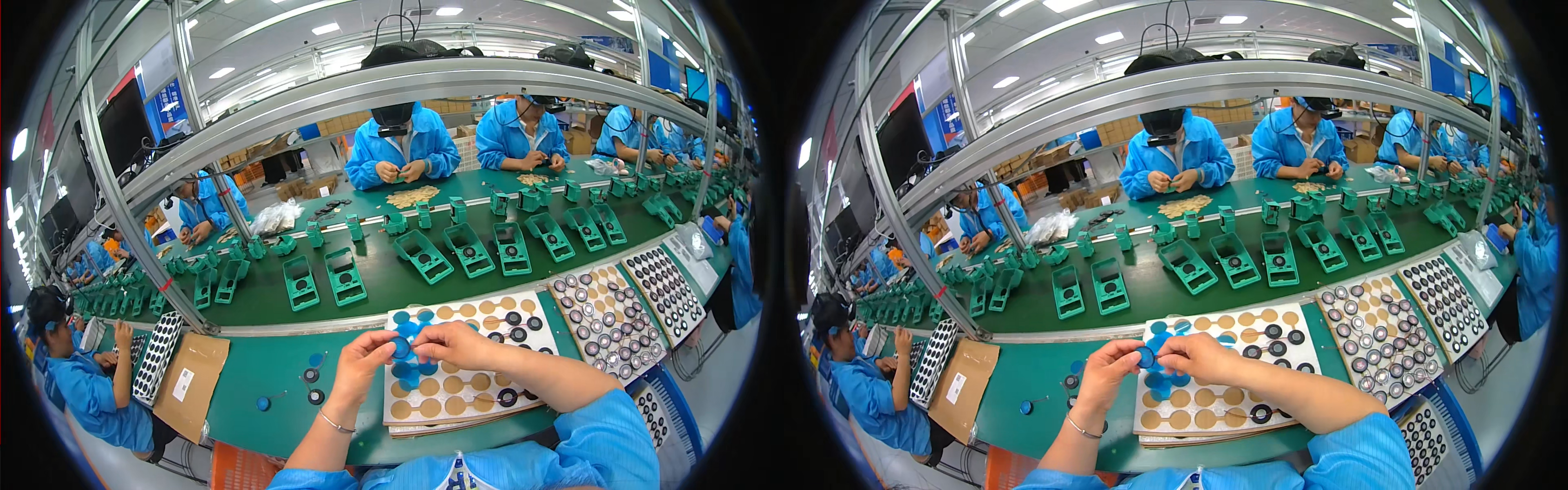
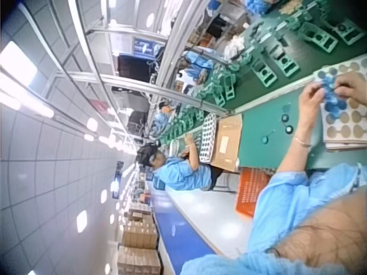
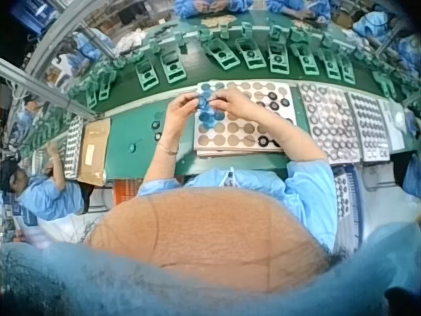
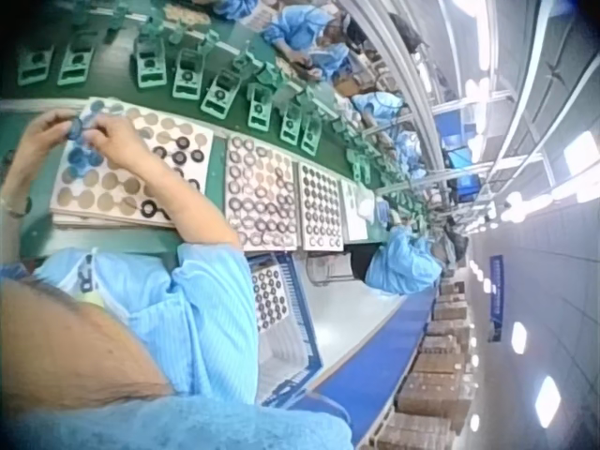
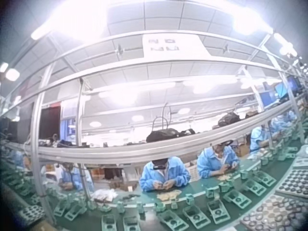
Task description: The person assembles small electronic components into green plastic housings by hand, placing circuit boards and other components into the housings.
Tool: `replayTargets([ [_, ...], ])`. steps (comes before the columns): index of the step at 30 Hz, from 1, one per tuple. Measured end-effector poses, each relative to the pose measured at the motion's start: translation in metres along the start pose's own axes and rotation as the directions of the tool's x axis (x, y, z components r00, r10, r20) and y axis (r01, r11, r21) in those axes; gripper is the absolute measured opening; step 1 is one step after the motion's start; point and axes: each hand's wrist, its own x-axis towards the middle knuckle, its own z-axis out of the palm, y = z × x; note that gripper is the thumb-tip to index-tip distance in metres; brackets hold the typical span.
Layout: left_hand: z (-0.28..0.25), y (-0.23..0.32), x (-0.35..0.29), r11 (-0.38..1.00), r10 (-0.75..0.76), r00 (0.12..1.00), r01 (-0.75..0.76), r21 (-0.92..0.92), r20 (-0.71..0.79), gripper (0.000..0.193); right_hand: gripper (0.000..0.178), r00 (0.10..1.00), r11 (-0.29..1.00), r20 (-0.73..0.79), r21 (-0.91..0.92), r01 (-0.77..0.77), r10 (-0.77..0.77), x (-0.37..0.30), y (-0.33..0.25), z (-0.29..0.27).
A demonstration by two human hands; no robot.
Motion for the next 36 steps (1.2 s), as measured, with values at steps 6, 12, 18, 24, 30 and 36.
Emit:
replayTargets([
  [6,0.006,-0.015,0.009,0.939,-0.040,0.996,0.063,-0.337,0.075,0.021,0.040,0.905,0.964,-0.335,-0.121,0.236,-0.263,-0.015,-0.006,0.003],
  [12,0.029,-0.022,0.010,0.811,-0.069,0.975,0.177,-0.557,0.209,0.024,0.049,0.922,0.974,-0.314,-0.098,0.206,-0.227,-0.015,0.005,0.013],
  [18,0.024,-0.027,0.007,0.883,-0.050,0.988,0.111,-0.456,0.144,0.024,0.045,0.872,0.914,-0.308,-0.269,0.304,-0.380,-0.012,0.001,0.013],
  [24,0.015,-0.027,0.003,0.998,0.058,0.998,-0.058,0.012,-0.019,0.016,0.042,0.899,0.748,-0.155,-0.622,0.233,-0.409,-0.008,0.000,0.008],
  [30,0.014,-0.033,0.000,0.999,0.031,0.999,-0.032,0.039,0.005,0.013,0.032,0.911,0.592,-0.015,-0.764,0.255,-0.412,-0.009,-0.001,0.012],
  [36,0.013,-0.032,-0.001,0.997,-0.005,0.999,0.002,0.077,0.040,0.014,0.030,0.923,0.534,0.020,-0.811,0.240,-0.385,-0.010,-0.001,0.014],
])
